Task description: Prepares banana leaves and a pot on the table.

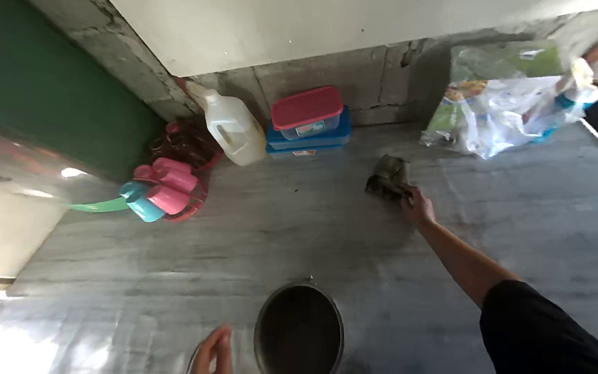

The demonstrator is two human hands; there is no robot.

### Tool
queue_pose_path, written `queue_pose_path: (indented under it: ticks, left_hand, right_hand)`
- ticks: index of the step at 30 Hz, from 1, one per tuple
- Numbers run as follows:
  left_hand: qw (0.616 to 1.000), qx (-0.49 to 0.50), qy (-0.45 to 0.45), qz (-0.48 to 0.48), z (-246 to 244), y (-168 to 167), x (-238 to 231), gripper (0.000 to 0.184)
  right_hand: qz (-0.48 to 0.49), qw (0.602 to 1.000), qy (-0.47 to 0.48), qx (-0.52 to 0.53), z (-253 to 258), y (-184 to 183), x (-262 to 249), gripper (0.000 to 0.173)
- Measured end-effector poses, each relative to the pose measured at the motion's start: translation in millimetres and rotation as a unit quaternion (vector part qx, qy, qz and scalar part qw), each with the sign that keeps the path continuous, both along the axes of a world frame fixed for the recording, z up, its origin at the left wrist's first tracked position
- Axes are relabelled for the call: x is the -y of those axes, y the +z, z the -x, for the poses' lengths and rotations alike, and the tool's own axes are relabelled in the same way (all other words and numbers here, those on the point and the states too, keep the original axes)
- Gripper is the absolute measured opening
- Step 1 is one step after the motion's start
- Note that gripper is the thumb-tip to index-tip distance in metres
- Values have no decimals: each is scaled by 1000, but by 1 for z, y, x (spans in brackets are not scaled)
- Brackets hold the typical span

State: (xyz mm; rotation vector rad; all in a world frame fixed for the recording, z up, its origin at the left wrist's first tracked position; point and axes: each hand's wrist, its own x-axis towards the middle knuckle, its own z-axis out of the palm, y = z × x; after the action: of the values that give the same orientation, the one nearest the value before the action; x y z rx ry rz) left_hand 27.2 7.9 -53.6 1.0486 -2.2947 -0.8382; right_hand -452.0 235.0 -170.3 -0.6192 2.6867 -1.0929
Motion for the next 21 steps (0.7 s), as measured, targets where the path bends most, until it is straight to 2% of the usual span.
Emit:
queue_pose_path:
  ticks: [2, 4, 6, 8, 10, 11, 13, 14, 16, 17, 18, 21]
  left_hand:
    - [995, -42, -70, 57, 23, 6, -6, 32]
    - [982, -91, -150, 72, 44, 11, -23, 31]
    - [958, -117, -257, 54, 61, 14, -49, 29]
    - [922, -105, -369, 40, 78, 16, -80, 25]
    - [884, -18, -466, 14, 97, 20, -111, 23]
    - [859, 69, -507, -11, 110, 23, -126, 27]
    - [798, 246, -547, -61, 145, 17, -157, 44]
    - [783, 296, -542, -75, 163, 6, -174, 57]
    - [788, 332, -513, -75, 187, -27, -204, 82]
    - [800, 329, -496, -74, 195, -43, -214, 88]
    - [816, 313, -480, -76, 199, -57, -220, 84]
    - [891, 178, -402, -112, 194, -79, -215, 46]
  right_hand:
    - [94, 995, -42, -12, -66, 2, -37, 34]
    - [146, 980, -135, 19, -130, 7, -68, 31]
    - [175, 960, -216, 36, -179, 2, -96, 32]
    - [151, 954, -259, 9, -210, -1, -121, 36]
    - [48, 970, -239, -6, -225, 10, -140, 44]
    - [-14, 977, -213, 2, -229, 20, -146, 49]
    - [-102, 986, -129, 18, -231, 32, -154, 48]
    - [-132, 988, -80, 28, -229, 36, -157, 41]
    - [-147, 989, -11, 33, -227, 43, -160, 28]
    - [-142, 989, -4, 51, -227, 47, -159, 26]
    - [-126, 989, -20, 73, -228, 50, -158, 27]
    - [-32, 983, -141, 113, -220, 61, -154, 27]
